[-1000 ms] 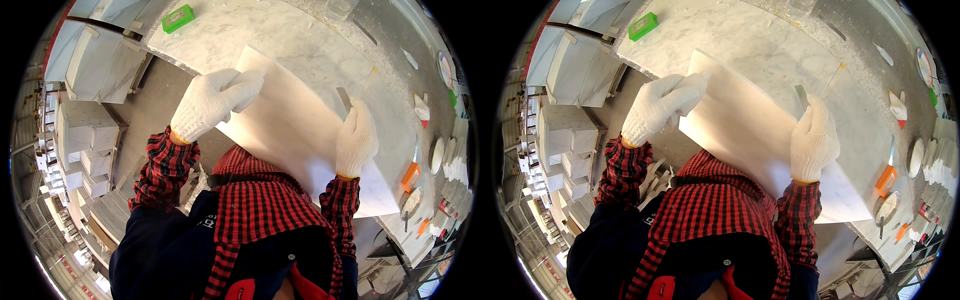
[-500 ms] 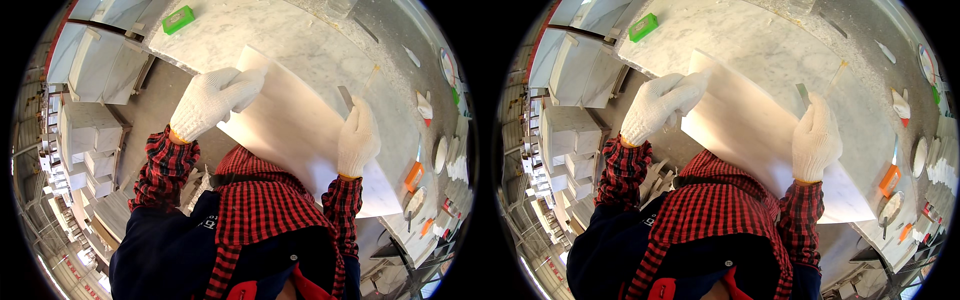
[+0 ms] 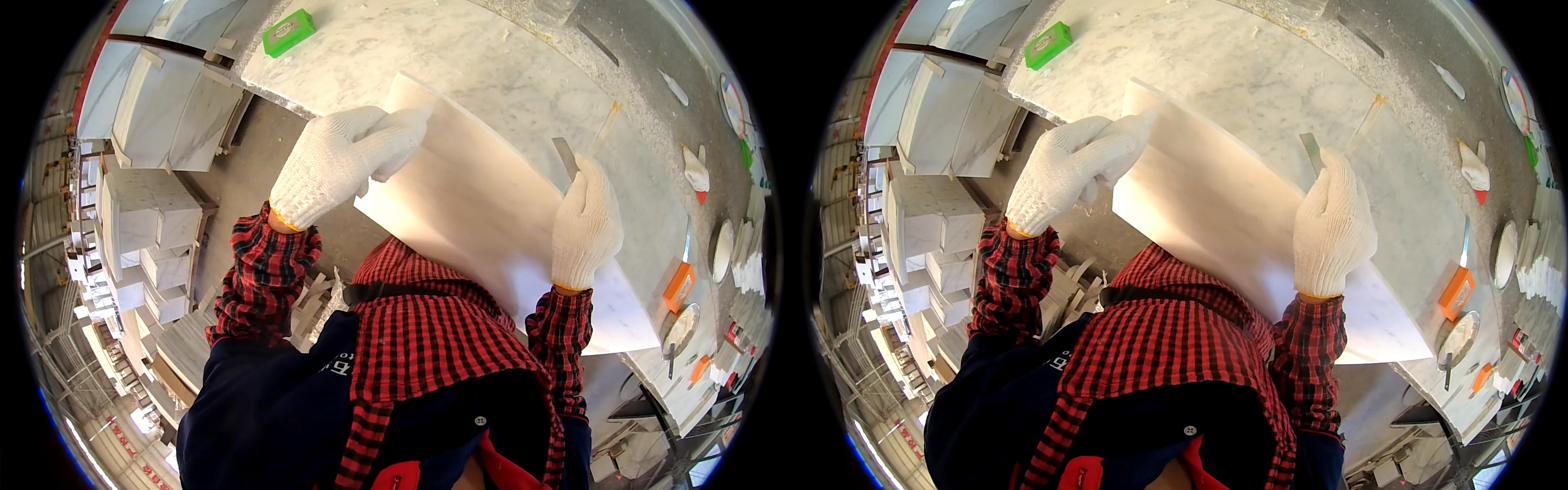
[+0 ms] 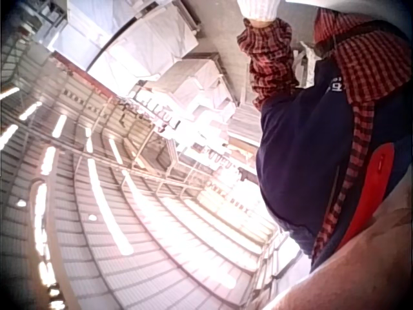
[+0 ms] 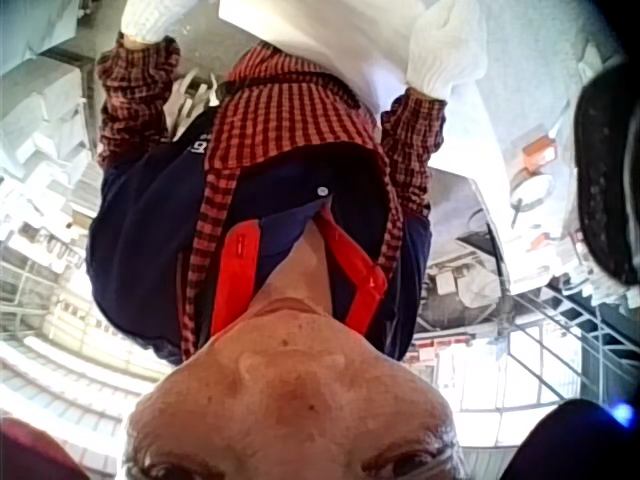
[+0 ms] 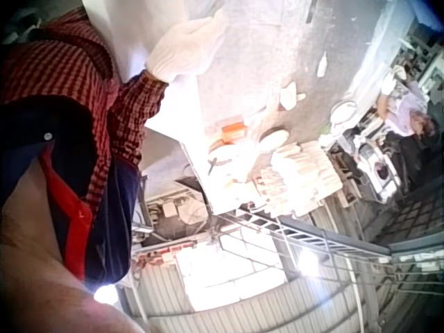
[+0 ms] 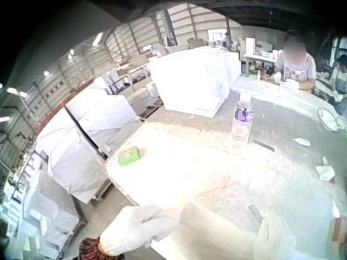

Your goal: The person uses a metal scraper to smooth the edges and surfaces of a white rectangular stone slab. They repeatedly scrape the corners and sides, occasionally flipping the slab to work on different faces. The person also wipes the slab with a white cloth to remove dust generated by the scraping process.

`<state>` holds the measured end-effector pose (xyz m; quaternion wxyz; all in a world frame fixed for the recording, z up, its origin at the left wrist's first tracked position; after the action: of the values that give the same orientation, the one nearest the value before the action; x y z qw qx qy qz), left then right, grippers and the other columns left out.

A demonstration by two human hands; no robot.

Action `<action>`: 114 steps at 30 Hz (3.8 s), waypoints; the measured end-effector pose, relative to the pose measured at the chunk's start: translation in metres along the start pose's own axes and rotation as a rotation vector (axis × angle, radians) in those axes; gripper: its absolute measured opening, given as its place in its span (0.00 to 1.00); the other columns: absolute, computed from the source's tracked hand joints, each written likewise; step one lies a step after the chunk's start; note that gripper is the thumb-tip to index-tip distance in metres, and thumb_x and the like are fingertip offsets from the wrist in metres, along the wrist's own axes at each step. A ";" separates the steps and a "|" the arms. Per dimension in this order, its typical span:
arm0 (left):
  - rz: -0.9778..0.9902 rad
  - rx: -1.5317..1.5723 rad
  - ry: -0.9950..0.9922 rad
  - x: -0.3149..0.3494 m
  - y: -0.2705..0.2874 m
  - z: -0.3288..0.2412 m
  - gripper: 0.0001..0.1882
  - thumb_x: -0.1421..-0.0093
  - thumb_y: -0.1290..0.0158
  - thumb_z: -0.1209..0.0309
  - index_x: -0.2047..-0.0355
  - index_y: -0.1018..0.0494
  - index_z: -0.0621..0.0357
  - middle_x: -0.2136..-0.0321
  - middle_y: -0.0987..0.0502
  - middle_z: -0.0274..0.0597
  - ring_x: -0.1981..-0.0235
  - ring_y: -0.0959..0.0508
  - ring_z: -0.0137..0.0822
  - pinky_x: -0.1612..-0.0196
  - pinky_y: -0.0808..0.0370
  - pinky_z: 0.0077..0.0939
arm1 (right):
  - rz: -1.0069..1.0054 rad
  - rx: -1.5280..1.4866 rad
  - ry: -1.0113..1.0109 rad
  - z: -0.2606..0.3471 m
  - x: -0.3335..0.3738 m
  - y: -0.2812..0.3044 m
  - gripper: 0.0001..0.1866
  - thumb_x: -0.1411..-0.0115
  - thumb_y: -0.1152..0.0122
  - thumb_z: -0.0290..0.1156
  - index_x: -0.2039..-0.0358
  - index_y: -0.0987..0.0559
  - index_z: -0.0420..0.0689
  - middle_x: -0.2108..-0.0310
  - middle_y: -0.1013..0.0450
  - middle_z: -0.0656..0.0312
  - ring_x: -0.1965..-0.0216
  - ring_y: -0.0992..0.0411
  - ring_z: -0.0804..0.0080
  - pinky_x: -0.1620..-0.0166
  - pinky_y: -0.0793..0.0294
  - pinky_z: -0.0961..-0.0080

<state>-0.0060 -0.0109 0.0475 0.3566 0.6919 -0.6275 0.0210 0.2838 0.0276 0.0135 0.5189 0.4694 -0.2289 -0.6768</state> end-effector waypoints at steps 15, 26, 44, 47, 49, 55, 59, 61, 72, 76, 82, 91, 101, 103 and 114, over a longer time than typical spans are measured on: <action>0.017 -0.071 -0.011 -0.001 0.002 -0.002 0.18 0.38 0.44 0.57 0.65 0.21 0.63 0.81 0.26 0.33 0.85 0.31 0.21 0.81 0.36 0.16 | -0.076 0.011 0.078 0.002 0.000 0.002 0.12 0.41 0.43 0.23 0.58 0.17 0.50 0.62 0.19 0.61 0.61 0.21 0.62 0.60 0.23 0.70; 0.011 0.000 0.014 0.000 0.002 0.001 0.18 0.39 0.43 0.57 0.65 0.20 0.62 0.81 0.28 0.31 0.83 0.33 0.20 0.80 0.38 0.16 | -0.084 0.015 0.085 0.003 0.000 0.003 0.12 0.40 0.43 0.24 0.58 0.18 0.50 0.62 0.19 0.61 0.62 0.21 0.62 0.61 0.23 0.70; -0.006 0.012 0.009 0.000 0.011 -0.001 0.18 0.39 0.45 0.55 0.75 0.25 0.59 0.82 0.31 0.30 0.83 0.35 0.20 0.80 0.41 0.17 | -0.086 0.013 0.089 0.003 0.000 0.003 0.12 0.41 0.42 0.23 0.58 0.17 0.50 0.63 0.19 0.60 0.61 0.21 0.61 0.60 0.23 0.70; 0.006 0.001 0.010 -0.001 0.009 -0.005 0.18 0.39 0.45 0.55 0.75 0.25 0.59 0.82 0.31 0.30 0.83 0.35 0.20 0.80 0.40 0.16 | -0.085 0.009 0.085 0.003 0.000 0.003 0.12 0.41 0.42 0.23 0.58 0.17 0.50 0.63 0.19 0.60 0.62 0.21 0.62 0.60 0.23 0.70; 0.004 -0.001 0.004 -0.001 0.008 -0.005 0.18 0.39 0.45 0.55 0.74 0.25 0.59 0.81 0.31 0.30 0.83 0.35 0.20 0.80 0.40 0.16 | -0.087 0.010 0.085 0.002 0.000 0.003 0.12 0.41 0.42 0.23 0.58 0.17 0.50 0.63 0.19 0.60 0.62 0.21 0.62 0.61 0.23 0.70; 0.001 -0.004 0.000 -0.002 0.009 -0.002 0.19 0.39 0.45 0.55 0.73 0.24 0.59 0.81 0.30 0.30 0.83 0.35 0.20 0.80 0.40 0.16 | -0.085 0.014 0.086 0.002 0.000 0.003 0.12 0.41 0.42 0.23 0.58 0.17 0.50 0.63 0.19 0.60 0.63 0.20 0.62 0.61 0.23 0.71; -0.002 -0.001 -0.004 0.000 0.009 -0.004 0.19 0.39 0.45 0.55 0.73 0.24 0.59 0.82 0.30 0.30 0.83 0.35 0.20 0.80 0.40 0.16 | -0.095 0.010 0.090 0.002 0.001 0.003 0.12 0.41 0.42 0.23 0.58 0.17 0.50 0.63 0.19 0.60 0.62 0.20 0.63 0.61 0.23 0.71; 0.002 0.000 -0.009 0.000 0.009 -0.005 0.19 0.39 0.45 0.55 0.74 0.24 0.59 0.82 0.30 0.30 0.83 0.35 0.20 0.80 0.40 0.16 | -0.097 0.008 0.089 0.002 0.001 0.003 0.12 0.41 0.42 0.23 0.58 0.17 0.50 0.63 0.19 0.61 0.62 0.20 0.63 0.61 0.23 0.71; -0.002 0.015 0.001 -0.003 0.008 -0.003 0.19 0.40 0.44 0.54 0.75 0.25 0.58 0.82 0.32 0.29 0.83 0.36 0.19 0.80 0.42 0.16 | 0.001 -0.013 -0.011 -0.001 0.000 0.001 0.11 0.37 0.46 0.27 0.57 0.17 0.47 0.57 0.19 0.58 0.55 0.21 0.61 0.52 0.24 0.69; -0.011 -0.002 -0.001 -0.004 0.011 0.000 0.19 0.40 0.44 0.54 0.75 0.25 0.58 0.82 0.31 0.29 0.82 0.36 0.20 0.80 0.43 0.17 | -0.041 0.003 0.035 0.001 0.000 0.002 0.11 0.38 0.45 0.26 0.58 0.17 0.48 0.59 0.19 0.59 0.58 0.21 0.61 0.55 0.24 0.70; -0.018 -0.039 -0.001 -0.003 0.013 -0.006 0.20 0.40 0.45 0.52 0.77 0.26 0.58 0.82 0.31 0.29 0.81 0.35 0.21 0.79 0.43 0.17 | -0.106 0.014 0.107 0.003 0.000 0.004 0.11 0.41 0.42 0.24 0.59 0.17 0.50 0.63 0.19 0.60 0.63 0.20 0.62 0.62 0.22 0.71; -0.014 -0.052 0.005 -0.004 0.012 -0.008 0.21 0.39 0.46 0.52 0.77 0.26 0.57 0.83 0.32 0.29 0.81 0.35 0.21 0.80 0.43 0.18 | -0.110 0.013 0.112 0.002 0.000 0.003 0.11 0.41 0.42 0.23 0.59 0.17 0.50 0.64 0.19 0.60 0.63 0.20 0.62 0.62 0.22 0.70; -0.019 -0.053 0.009 -0.005 0.013 -0.004 0.19 0.38 0.46 0.54 0.77 0.27 0.55 0.83 0.33 0.27 0.82 0.36 0.19 0.80 0.44 0.18 | -0.103 0.014 0.088 0.000 0.000 0.003 0.12 0.41 0.42 0.24 0.58 0.17 0.51 0.65 0.19 0.61 0.65 0.21 0.63 0.64 0.23 0.71; -0.019 -0.046 0.007 -0.005 0.014 -0.004 0.19 0.38 0.46 0.54 0.77 0.28 0.55 0.83 0.33 0.27 0.82 0.37 0.19 0.80 0.44 0.18 | -0.102 0.014 0.083 0.000 0.000 0.003 0.12 0.41 0.42 0.24 0.58 0.17 0.52 0.65 0.19 0.61 0.65 0.21 0.63 0.64 0.23 0.71; 0.002 -0.071 0.011 -0.009 0.014 -0.006 0.20 0.39 0.46 0.54 0.78 0.28 0.56 0.83 0.32 0.29 0.81 0.35 0.20 0.80 0.44 0.18 | -0.099 0.003 0.092 0.001 0.000 0.003 0.12 0.40 0.43 0.24 0.58 0.17 0.51 0.64 0.19 0.60 0.63 0.21 0.63 0.62 0.23 0.71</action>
<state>-0.0172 0.0004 0.0544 0.3844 0.6782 -0.6263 0.0030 0.2842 0.0261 0.0168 0.4940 0.5115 -0.1824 -0.6791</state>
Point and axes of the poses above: each hand's wrist, its own x-axis away from the middle knuckle, its own y-axis out of the back of the hand, z = x × y, the point moved 7 cm from there along -x, towards the middle knuckle
